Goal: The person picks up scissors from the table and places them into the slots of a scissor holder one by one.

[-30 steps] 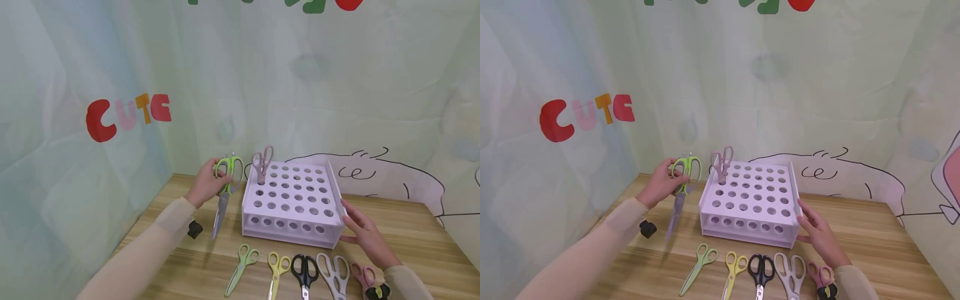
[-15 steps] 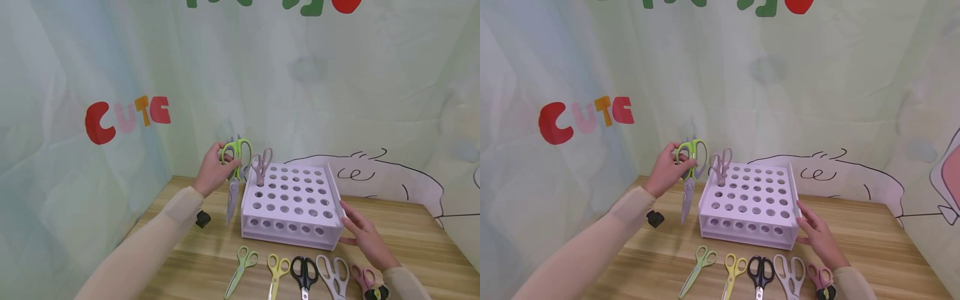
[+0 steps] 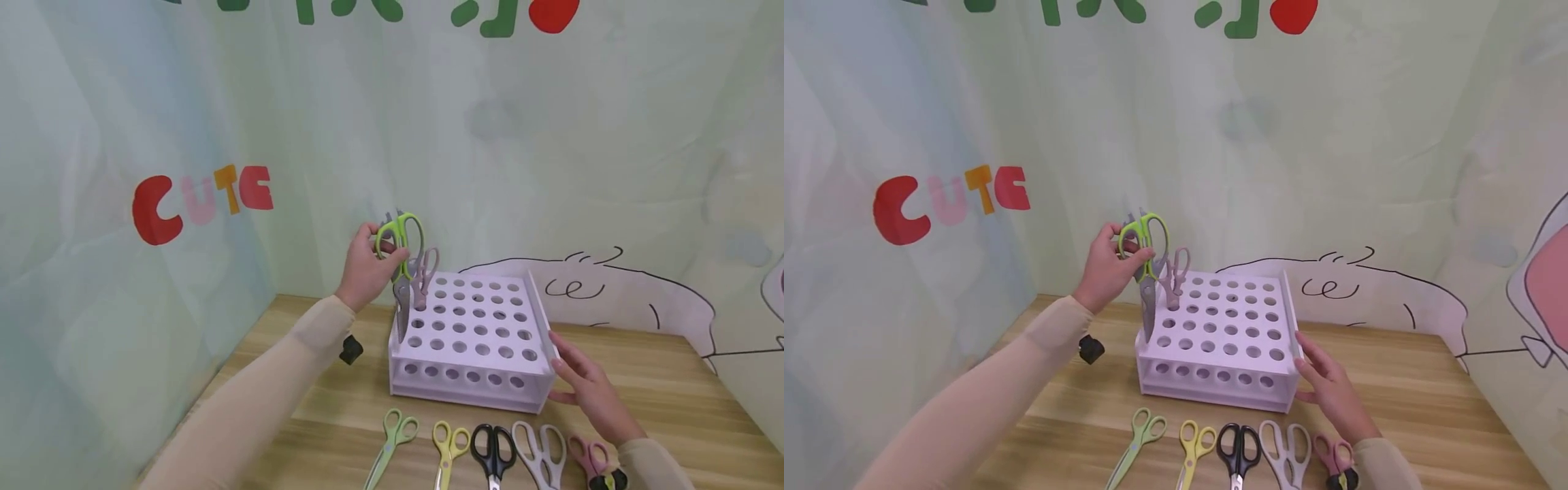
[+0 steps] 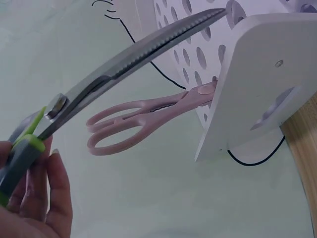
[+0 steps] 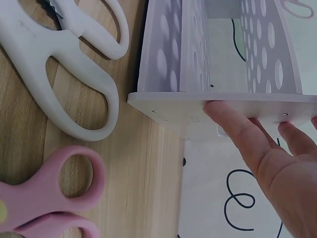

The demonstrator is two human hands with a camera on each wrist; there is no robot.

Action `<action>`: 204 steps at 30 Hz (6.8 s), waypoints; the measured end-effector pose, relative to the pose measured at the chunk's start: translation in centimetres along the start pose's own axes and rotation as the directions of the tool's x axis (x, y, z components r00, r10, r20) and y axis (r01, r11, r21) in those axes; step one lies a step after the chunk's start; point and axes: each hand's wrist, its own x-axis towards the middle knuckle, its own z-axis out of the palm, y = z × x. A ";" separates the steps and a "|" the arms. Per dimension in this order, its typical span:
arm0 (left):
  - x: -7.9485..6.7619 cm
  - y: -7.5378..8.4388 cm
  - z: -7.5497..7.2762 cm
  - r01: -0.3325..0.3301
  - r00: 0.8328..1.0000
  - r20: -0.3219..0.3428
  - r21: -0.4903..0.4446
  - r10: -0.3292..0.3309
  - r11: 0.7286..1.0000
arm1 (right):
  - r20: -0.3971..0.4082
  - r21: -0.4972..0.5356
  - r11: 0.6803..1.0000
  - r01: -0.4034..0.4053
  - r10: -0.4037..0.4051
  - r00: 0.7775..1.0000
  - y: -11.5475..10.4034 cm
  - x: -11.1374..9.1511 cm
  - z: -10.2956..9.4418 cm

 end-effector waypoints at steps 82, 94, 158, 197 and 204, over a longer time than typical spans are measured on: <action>-3.0 -6.9 3.6 0.046 0.972 0.193 0.396 -0.132 0.917 | -0.024 -0.014 1.000 0.004 -0.004 1.000 0.6 -0.4 0.4; -3.3 -5.5 1.7 0.031 0.986 0.147 0.328 -0.083 0.944 | -0.022 -0.020 1.000 -0.003 0.003 1.000 0.2 0.1 -0.1; -16.8 -11.7 1.2 0.021 0.831 0.387 0.695 -0.399 0.719 | 0.015 -0.031 0.999 -0.034 0.035 0.999 0.0 -0.1 0.0; -15.4 -10.7 0.4 0.273 0.793 0.476 0.280 -0.380 0.920 | -0.001 -0.030 0.999 -0.039 0.039 0.999 0.2 -0.1 0.0; -14.0 -9.4 -0.3 0.283 0.801 0.477 0.233 -0.362 0.931 | 0.002 -0.026 0.999 -0.032 0.032 0.999 0.2 -0.1 -0.1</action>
